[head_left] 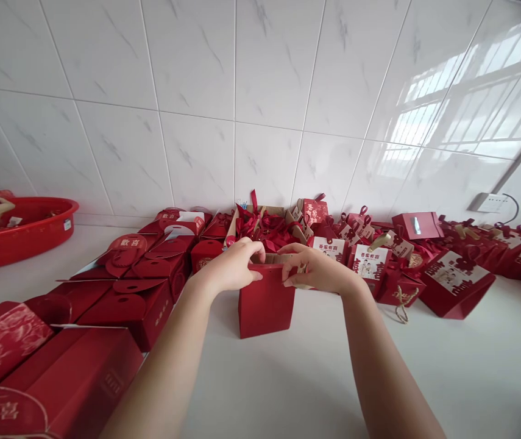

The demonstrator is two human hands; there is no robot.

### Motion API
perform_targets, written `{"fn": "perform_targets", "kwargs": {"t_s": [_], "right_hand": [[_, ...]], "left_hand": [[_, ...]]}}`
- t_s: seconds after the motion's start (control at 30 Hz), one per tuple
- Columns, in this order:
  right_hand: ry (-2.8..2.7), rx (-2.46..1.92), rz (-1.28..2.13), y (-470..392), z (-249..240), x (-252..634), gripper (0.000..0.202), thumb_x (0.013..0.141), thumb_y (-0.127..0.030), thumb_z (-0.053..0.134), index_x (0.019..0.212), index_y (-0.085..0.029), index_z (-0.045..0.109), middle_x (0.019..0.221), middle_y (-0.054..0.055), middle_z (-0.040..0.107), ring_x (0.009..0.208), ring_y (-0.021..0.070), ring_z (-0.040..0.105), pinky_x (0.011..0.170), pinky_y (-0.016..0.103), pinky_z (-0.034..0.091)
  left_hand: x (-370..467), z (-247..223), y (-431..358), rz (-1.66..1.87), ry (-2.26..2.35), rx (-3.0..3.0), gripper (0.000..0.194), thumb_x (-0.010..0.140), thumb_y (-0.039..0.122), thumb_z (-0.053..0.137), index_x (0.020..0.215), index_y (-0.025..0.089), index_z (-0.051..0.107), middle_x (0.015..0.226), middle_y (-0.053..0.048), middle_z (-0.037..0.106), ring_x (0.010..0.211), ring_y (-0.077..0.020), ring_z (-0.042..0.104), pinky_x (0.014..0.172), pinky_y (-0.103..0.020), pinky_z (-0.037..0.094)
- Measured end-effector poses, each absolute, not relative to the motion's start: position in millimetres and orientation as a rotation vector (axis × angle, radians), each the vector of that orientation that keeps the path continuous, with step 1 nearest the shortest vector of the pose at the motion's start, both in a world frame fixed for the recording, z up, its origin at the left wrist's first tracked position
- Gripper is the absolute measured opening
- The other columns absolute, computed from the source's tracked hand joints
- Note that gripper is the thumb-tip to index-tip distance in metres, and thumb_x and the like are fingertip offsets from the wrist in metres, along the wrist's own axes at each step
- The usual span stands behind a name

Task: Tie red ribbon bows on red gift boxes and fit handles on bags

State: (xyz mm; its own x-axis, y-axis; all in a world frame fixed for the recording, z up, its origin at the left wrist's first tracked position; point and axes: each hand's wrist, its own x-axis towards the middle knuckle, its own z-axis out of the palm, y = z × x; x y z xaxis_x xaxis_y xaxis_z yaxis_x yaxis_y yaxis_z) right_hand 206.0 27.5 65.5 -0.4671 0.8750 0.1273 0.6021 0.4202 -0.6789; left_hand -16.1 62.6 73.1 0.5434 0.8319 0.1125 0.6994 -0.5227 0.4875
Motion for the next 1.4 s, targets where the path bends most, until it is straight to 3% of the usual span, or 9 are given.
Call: {"fn": "perform_targets", "kwargs": {"t_s": [0.13, 0.3, 0.43, 0.53, 0.63, 0.77, 1.03, 1.4], "right_hand": [[-2.219, -1.245, 0.767, 32.2, 61.8, 207.0, 0.007, 0.078, -0.019, 0.065, 0.081, -0.021, 0.071, 0.135, 0.006, 0.044, 0.091, 0.0164, 0.061, 0.070, 0.030, 0.053], [-2.203, -1.171, 0.854, 31.8, 62.6, 205.1, 0.007, 0.080, -0.019, 0.062, 0.081, -0.019, 0.069, 0.137, 0.007, 0.043, 0.076, 0.0109, 0.061, 0.058, 0.026, 0.051], [-2.125, -1.043, 0.830, 30.7, 64.5, 201.1, 0.008, 0.082, -0.020, 0.061, 0.080, -0.020, 0.069, 0.131, 0.006, 0.050, 0.073, 0.0108, 0.062, 0.059, 0.027, 0.052], [-2.041, -0.938, 0.656, 29.6, 66.2, 197.1, 0.005, 0.081, -0.021, 0.065, 0.080, -0.022, 0.070, 0.124, 0.005, 0.055, 0.093, 0.0174, 0.063, 0.076, 0.032, 0.054], [-1.956, -0.842, 0.479, 26.9, 69.0, 193.1, 0.004, 0.082, -0.022, 0.066, 0.081, -0.023, 0.069, 0.118, 0.005, 0.060, 0.115, 0.0209, 0.055, 0.095, 0.037, 0.047], [-1.818, -0.712, 0.421, 19.3, 74.4, 187.4, 0.001, 0.083, -0.023, 0.067, 0.082, -0.024, 0.067, 0.123, 0.005, 0.056, 0.122, 0.0208, 0.052, 0.103, 0.038, 0.043], [-1.634, -0.651, 0.235, 1.4, 80.8, 174.7, 0.004, 0.081, -0.020, 0.069, 0.082, -0.024, 0.068, 0.131, 0.004, 0.052, 0.124, 0.0221, 0.051, 0.109, 0.041, 0.040], [-1.492, -0.699, 0.265, 4.3, 78.8, 169.9, 0.004, 0.078, -0.023, 0.072, 0.081, -0.025, 0.070, 0.135, 0.003, 0.050, 0.123, 0.0234, 0.052, 0.107, 0.045, 0.042]], "left_hand": [[-14.8, 71.1, 64.8, 0.486, 1.278, 2.388, 0.013, 0.073, 0.035, 0.059, 0.078, 0.023, 0.056, 0.101, -0.004, 0.058, 0.083, -0.0211, 0.061, 0.063, -0.029, 0.047], [-13.7, 70.3, 67.3, 0.494, 1.305, 2.347, 0.011, 0.073, 0.031, 0.055, 0.073, 0.021, 0.059, 0.076, -0.002, 0.063, 0.060, -0.0176, 0.056, 0.051, -0.027, 0.039], [-12.4, 76.1, 65.0, 0.566, 1.295, 2.353, 0.017, 0.074, 0.036, 0.057, 0.073, 0.020, 0.063, 0.073, -0.002, 0.064, 0.063, -0.0179, 0.057, 0.053, -0.027, 0.038], [-11.3, 84.3, 57.9, 0.759, 1.280, 2.306, 0.023, 0.076, 0.041, 0.056, 0.075, 0.020, 0.065, 0.072, -0.001, 0.065, 0.066, -0.0182, 0.058, 0.056, -0.027, 0.040], [-10.9, 93.7, 47.0, 1.019, 1.210, 2.227, 0.025, 0.078, 0.043, 0.058, 0.073, 0.019, 0.065, 0.068, 0.000, 0.065, 0.064, -0.0165, 0.058, 0.056, -0.026, 0.040], [-9.9, 103.3, 31.5, 1.229, 1.104, 2.159, 0.026, 0.080, 0.042, 0.061, 0.074, 0.017, 0.065, 0.065, 0.001, 0.063, 0.056, -0.0126, 0.055, 0.053, -0.024, 0.039], [-2.3, 108.1, 13.6, 1.608, 0.919, 2.105, 0.017, 0.080, 0.031, 0.066, 0.072, 0.017, 0.068, 0.064, 0.003, 0.063, 0.059, -0.0099, 0.055, 0.055, -0.020, 0.042], [4.2, 102.7, 14.0, 1.758, 0.894, 2.278, 0.012, 0.081, 0.027, 0.066, 0.073, 0.018, 0.068, 0.067, 0.003, 0.069, 0.061, -0.0103, 0.058, 0.058, -0.022, 0.044]]}}
